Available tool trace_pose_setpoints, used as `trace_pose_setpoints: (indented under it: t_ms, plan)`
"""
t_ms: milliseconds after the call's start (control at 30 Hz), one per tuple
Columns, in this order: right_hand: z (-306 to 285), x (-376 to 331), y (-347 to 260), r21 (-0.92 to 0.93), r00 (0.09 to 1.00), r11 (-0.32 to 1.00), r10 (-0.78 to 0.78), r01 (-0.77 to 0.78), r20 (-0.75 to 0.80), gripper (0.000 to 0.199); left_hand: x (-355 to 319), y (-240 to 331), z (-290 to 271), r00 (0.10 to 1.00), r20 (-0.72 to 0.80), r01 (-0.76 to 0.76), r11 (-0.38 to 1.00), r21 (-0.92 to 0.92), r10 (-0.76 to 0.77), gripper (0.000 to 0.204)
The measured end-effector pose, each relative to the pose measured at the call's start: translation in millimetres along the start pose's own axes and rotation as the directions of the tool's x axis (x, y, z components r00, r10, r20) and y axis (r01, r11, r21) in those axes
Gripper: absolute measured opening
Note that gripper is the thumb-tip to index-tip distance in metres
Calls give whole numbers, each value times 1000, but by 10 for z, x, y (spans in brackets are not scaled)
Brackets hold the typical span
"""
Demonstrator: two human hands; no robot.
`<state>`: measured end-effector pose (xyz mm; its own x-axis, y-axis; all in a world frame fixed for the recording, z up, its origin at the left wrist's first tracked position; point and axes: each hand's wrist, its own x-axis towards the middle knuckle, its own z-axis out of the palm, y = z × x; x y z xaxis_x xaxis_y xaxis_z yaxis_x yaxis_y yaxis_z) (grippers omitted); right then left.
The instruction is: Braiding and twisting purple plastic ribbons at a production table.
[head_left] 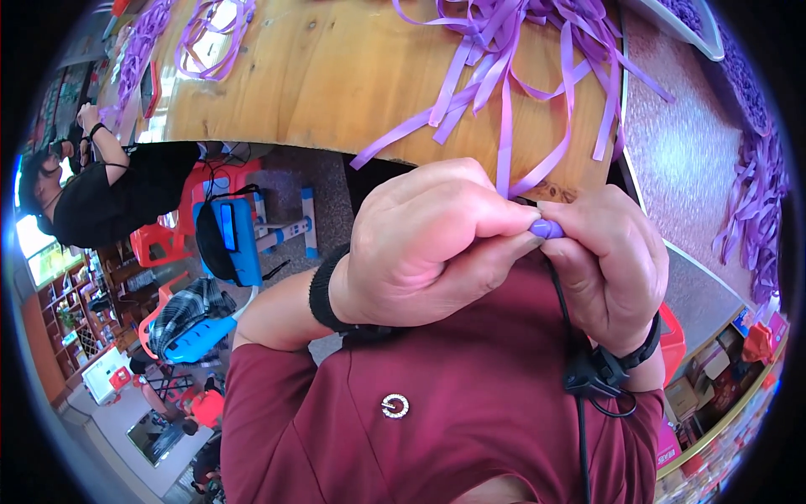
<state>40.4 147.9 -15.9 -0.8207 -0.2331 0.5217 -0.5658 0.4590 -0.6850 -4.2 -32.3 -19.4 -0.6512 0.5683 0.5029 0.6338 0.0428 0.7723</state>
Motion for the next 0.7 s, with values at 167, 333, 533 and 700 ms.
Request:
trace_pose_setpoints:
  t_ms: [167,333,533,700]
  plan:
    - [-18,-8,32,-94,995,991,-100,100,5,23,35,33,-42,998,67,-1,999,-39,3,20]
    - [-48,-21,89,-151,977,965,-208,213,44,24,45,40,-51,995,100,26,997,-68,-19,21]
    - [-67,-70,104,-192,968,952,-219,240,125,29,53,24,-69,991,130,7,997,-77,3,19]
    - [-40,-48,114,-106,961,960,-248,260,120,31,29,6,-67,988,148,-18,996,-87,31,18]
